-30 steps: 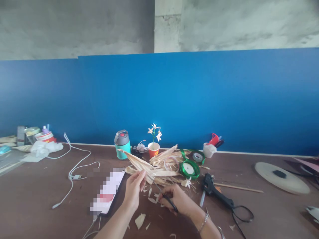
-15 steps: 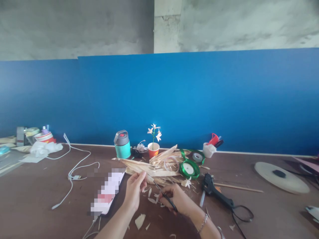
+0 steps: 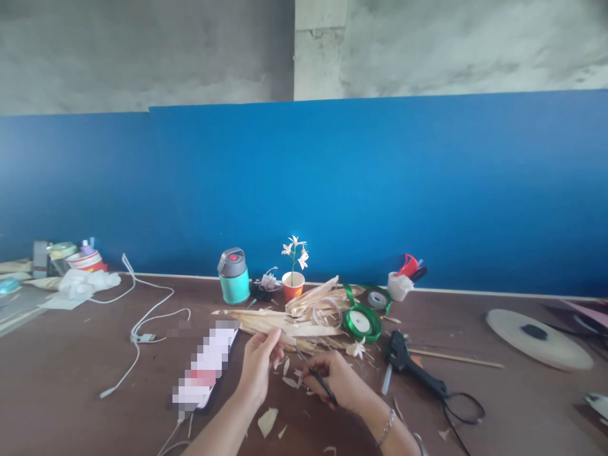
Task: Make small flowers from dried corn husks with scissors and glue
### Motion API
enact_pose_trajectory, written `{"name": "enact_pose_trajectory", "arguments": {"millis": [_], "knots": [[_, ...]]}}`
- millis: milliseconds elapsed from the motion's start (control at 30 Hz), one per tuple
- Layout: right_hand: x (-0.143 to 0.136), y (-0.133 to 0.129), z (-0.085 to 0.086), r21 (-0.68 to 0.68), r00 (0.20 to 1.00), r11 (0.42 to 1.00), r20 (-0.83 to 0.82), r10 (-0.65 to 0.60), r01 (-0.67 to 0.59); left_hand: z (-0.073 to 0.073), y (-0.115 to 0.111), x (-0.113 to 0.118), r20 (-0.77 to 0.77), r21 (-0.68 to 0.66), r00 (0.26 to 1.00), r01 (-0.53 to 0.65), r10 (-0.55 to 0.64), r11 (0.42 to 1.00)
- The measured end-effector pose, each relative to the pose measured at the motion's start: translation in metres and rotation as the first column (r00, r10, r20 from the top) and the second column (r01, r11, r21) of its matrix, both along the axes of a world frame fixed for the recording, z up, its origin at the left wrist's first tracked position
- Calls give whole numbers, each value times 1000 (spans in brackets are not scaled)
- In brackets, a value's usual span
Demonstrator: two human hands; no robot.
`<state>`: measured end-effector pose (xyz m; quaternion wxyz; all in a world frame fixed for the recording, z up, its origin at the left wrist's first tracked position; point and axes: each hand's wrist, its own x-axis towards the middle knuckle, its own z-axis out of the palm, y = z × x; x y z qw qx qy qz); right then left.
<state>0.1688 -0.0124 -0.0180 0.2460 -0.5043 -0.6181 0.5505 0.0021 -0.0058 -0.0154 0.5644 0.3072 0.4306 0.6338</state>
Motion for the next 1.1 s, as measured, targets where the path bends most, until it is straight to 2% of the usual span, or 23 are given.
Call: {"name": "enact_pose_trajectory", "arguments": {"millis": [267, 800, 967, 1100], "knots": [[-1, 2, -4, -21, 1000, 1000, -11, -22, 22, -3, 0, -1, 6, 0, 1000, -4, 4, 1000], [1, 1, 1, -13, 1000, 1000, 28, -4, 4, -6, 0, 0, -50, 25, 999, 8, -7, 1000], [3, 0, 3, -54, 999, 997, -4, 46, -47, -5, 2, -4, -11, 37, 1000, -23, 23, 999], [7, 0, 6, -98, 993, 988, -9, 122, -122, 0, 6, -10, 14, 43, 995, -97, 96, 994]]}}
